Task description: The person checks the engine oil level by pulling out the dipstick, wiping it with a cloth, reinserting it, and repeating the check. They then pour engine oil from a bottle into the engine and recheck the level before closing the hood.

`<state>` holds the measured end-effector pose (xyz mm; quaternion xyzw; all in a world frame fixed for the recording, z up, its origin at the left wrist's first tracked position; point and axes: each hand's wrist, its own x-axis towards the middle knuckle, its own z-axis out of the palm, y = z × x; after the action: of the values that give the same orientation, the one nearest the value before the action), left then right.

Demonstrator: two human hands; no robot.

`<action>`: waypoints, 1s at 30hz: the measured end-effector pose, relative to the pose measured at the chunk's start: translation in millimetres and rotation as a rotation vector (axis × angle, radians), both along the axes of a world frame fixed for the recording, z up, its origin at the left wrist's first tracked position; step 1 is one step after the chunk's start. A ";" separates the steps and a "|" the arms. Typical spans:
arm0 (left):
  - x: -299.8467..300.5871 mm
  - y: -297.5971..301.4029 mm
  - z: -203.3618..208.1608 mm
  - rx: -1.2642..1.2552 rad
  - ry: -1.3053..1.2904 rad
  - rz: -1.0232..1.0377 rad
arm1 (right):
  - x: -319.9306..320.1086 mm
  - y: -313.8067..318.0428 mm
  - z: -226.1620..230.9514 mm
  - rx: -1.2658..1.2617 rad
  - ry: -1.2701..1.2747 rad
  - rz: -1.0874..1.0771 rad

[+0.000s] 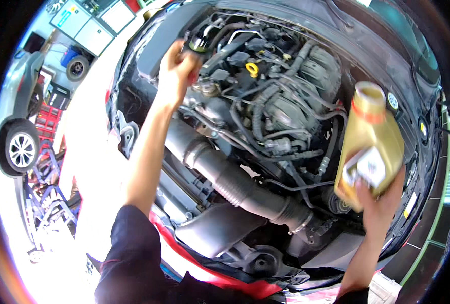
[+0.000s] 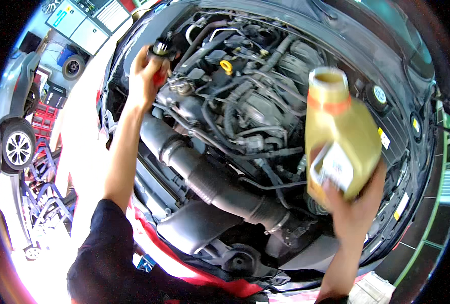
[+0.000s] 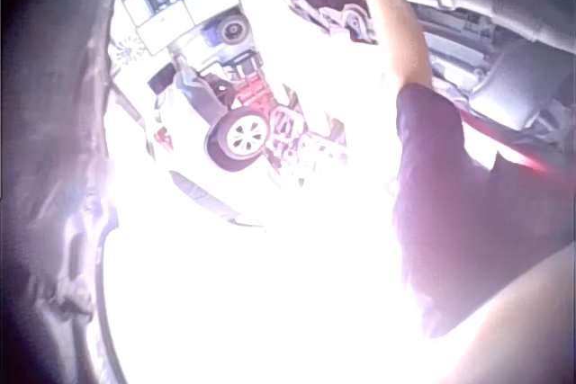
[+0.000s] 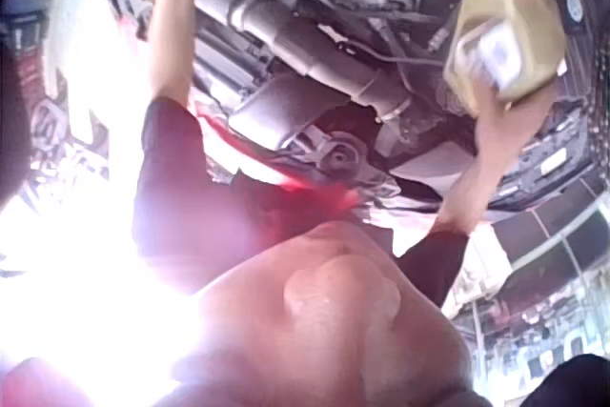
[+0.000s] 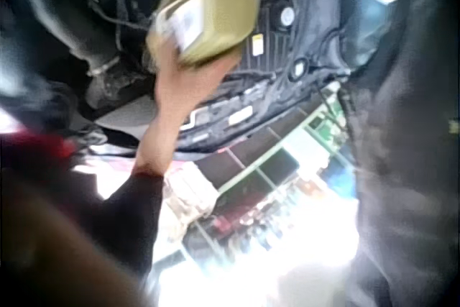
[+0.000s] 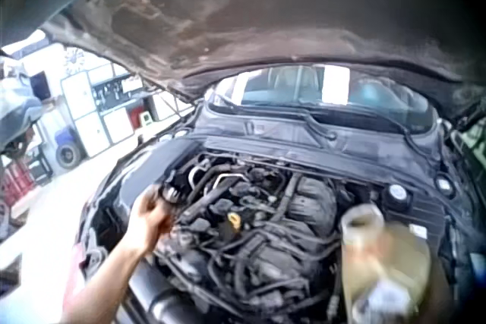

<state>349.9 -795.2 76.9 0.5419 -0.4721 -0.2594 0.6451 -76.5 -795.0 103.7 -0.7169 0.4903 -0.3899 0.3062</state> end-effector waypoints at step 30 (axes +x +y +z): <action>14.8 81.5 -97.5 0.128 0.175 0.178 | 187.9 -219.3 -46.9 -0.547 0.938 -0.051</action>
<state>364.6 -713.8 -20.6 0.5971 -0.3464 -0.2769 0.6685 111.4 -1014.2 56.9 -0.8552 0.4724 -0.1486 -0.1528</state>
